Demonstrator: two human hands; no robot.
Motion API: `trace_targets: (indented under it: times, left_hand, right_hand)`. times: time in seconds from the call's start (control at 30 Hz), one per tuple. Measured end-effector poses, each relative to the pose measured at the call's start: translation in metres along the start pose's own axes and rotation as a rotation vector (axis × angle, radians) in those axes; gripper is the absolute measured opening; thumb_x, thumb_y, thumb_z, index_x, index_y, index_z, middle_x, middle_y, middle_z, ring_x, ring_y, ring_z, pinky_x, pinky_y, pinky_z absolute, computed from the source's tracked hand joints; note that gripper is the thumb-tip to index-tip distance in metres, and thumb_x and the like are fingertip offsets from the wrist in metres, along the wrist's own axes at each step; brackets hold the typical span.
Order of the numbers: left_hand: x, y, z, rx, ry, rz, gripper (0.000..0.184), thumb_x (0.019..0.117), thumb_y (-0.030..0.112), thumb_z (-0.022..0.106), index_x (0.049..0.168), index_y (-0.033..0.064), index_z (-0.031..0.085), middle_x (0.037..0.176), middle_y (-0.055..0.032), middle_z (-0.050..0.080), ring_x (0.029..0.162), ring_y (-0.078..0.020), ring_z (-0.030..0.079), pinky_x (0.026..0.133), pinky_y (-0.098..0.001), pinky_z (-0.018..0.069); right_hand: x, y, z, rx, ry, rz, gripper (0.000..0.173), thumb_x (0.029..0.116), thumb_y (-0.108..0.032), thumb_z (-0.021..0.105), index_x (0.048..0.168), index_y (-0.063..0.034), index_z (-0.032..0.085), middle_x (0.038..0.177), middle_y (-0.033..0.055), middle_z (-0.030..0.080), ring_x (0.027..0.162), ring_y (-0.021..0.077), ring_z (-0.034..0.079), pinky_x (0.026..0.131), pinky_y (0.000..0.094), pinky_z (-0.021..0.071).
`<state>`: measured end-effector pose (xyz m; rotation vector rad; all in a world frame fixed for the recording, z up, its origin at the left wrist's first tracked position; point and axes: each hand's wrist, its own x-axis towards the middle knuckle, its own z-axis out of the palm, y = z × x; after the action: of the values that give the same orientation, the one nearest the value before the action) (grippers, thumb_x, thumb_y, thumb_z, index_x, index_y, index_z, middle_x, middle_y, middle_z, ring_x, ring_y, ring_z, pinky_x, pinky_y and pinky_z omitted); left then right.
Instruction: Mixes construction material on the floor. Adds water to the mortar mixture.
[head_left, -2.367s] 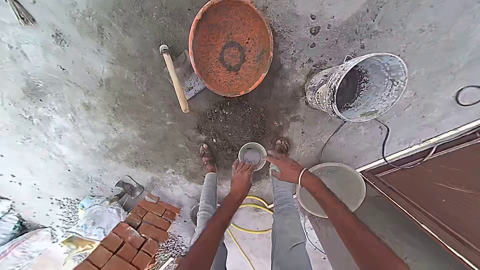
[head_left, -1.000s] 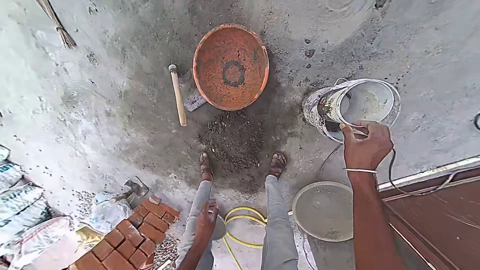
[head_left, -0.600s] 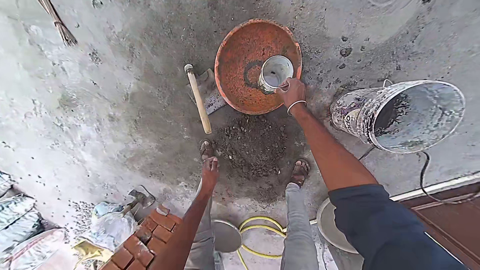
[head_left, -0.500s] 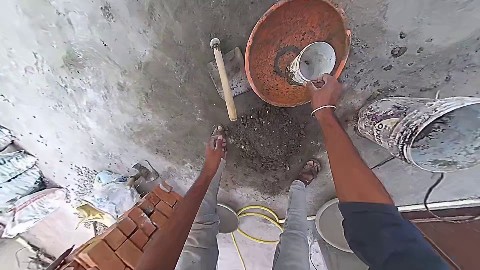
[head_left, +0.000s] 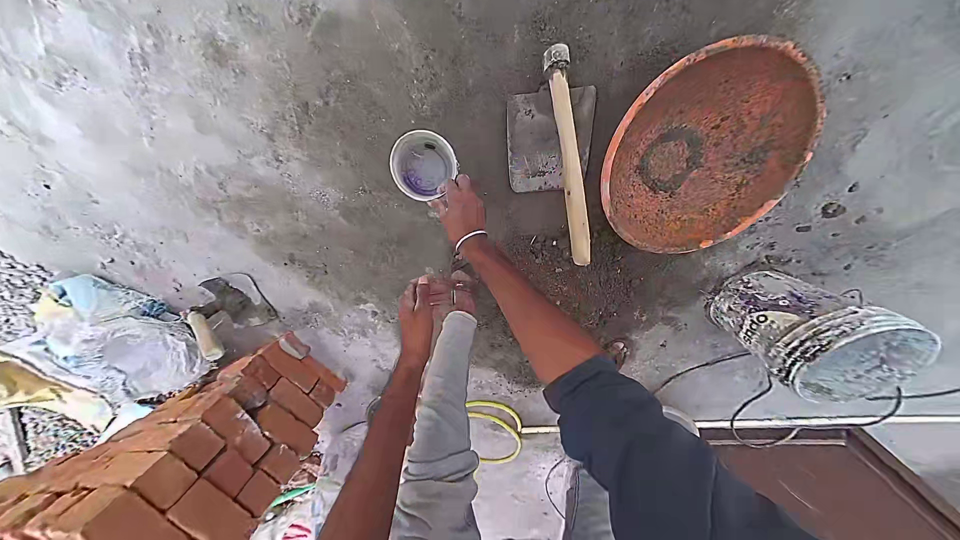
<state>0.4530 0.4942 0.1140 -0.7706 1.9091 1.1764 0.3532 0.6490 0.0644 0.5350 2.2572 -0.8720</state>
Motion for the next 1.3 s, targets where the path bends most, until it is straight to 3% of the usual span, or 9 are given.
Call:
trace_targets:
  times: [0.23,0.33,0.47,0.6,0.67,0.77,0.97,1.07,1.3]
  left_hand:
    - [0.036,-0.011,-0.015,0.142,-0.011,0.03,0.042,0.1134,0.029,0.033,0.136,-0.001,0.052,0.111,-0.0134,0.072,0.092,-0.019,0.074,0.081,-0.0347,0.0606]
    - [0.06,0.011,0.006,0.271,-0.03,0.173,0.046,0.1133,0.034,0.031,0.136,-0.0002,0.052,0.112,-0.0118,0.072,0.094,-0.0165,0.073,0.085,-0.0347,0.0598]
    - [0.101,0.084,0.117,0.355,-0.115,0.342,0.051,0.1128,0.037,0.03,0.126,-0.002,0.06,0.105,-0.0098,0.073,0.089,-0.0156,0.072,0.081,-0.0347,0.0599]
    - [0.146,0.152,0.273,0.359,-0.19,0.109,0.06,0.1092,0.049,0.039,0.152,0.0066,0.04,0.146,-0.0193,0.052,0.122,-0.0293,0.062,0.094,-0.0466,0.0557]
    - [0.175,0.148,0.323,0.339,-0.155,0.059,0.048,0.1059,0.033,0.052,0.148,0.0096,0.045,0.134,-0.0155,0.057,0.11,-0.0254,0.063,0.087,-0.0431,0.0568]
    - [0.187,0.098,0.347,0.274,-0.049,0.155,0.029,0.1092,0.024,0.047,0.132,0.0084,0.04,0.082,-0.0043,0.055,0.059,-0.0128,0.06,0.055,-0.0273,0.0569]
    - [0.053,-0.131,0.361,0.494,0.113,0.148,0.055,0.1068,0.025,0.055,0.149,0.0001,0.031,0.096,-0.0146,0.06,0.061,-0.0172,0.064,0.059,-0.0341,0.0596]
    - [0.003,-0.226,0.38,0.512,0.094,0.016,0.053,0.1067,0.026,0.056,0.145,-0.0019,0.034,0.088,-0.0164,0.061,0.058,-0.0206,0.064,0.058,-0.0379,0.0595]
    - [-0.003,-0.225,0.373,0.272,-0.04,-0.205,0.035,0.1062,0.019,0.055,0.134,0.003,0.04,0.077,-0.0085,0.051,0.049,-0.016,0.053,0.047,-0.0323,0.0526]
  right_hand:
    - [0.059,0.03,0.105,0.163,-0.185,0.1,0.05,0.1041,-0.018,0.06,0.151,-0.0073,0.05,0.15,0.0272,0.047,0.11,0.0413,0.068,0.089,0.0529,0.0589]
    - [0.01,0.05,0.059,0.082,0.281,-0.016,0.045,0.1045,-0.022,0.058,0.149,-0.0176,0.057,0.147,0.0158,0.058,0.121,0.0339,0.065,0.093,0.0459,0.0557]
    - [-0.03,0.125,-0.02,0.036,0.431,0.349,0.073,0.0959,-0.036,0.068,0.157,-0.0059,0.042,0.156,0.0225,0.046,0.143,0.0411,0.044,0.112,0.0581,0.0376]
    - [-0.03,0.208,-0.029,0.491,0.0,0.535,0.052,0.1002,-0.023,0.067,0.143,0.0001,0.048,0.12,0.0231,0.067,0.101,0.0343,0.072,0.085,0.0506,0.0599]
    - [-0.037,0.229,-0.006,0.682,-0.036,0.476,0.051,0.0986,-0.02,0.068,0.142,-0.0022,0.049,0.117,0.0224,0.068,0.099,0.0345,0.072,0.084,0.0516,0.0596]
    - [-0.062,0.257,0.017,0.682,-0.043,0.4,0.058,0.0962,-0.019,0.069,0.149,-0.0055,0.047,0.124,0.0223,0.068,0.114,0.0383,0.068,0.092,0.0575,0.0561]
    - [-0.254,0.348,0.137,0.612,-0.191,0.549,0.058,0.0977,-0.022,0.071,0.148,-0.0032,0.048,0.108,0.0279,0.07,0.1,0.0469,0.07,0.082,0.0633,0.0562]
    - [-0.315,0.394,0.169,0.527,-0.432,0.665,0.055,0.101,-0.026,0.064,0.149,-0.0053,0.048,0.123,0.0231,0.069,0.117,0.0393,0.067,0.101,0.0553,0.0512]
    - [-0.331,0.378,0.141,0.55,-0.486,0.672,0.059,0.1032,-0.022,0.06,0.156,-0.0046,0.038,0.13,0.0247,0.065,0.122,0.0403,0.064,0.103,0.0545,0.0509]
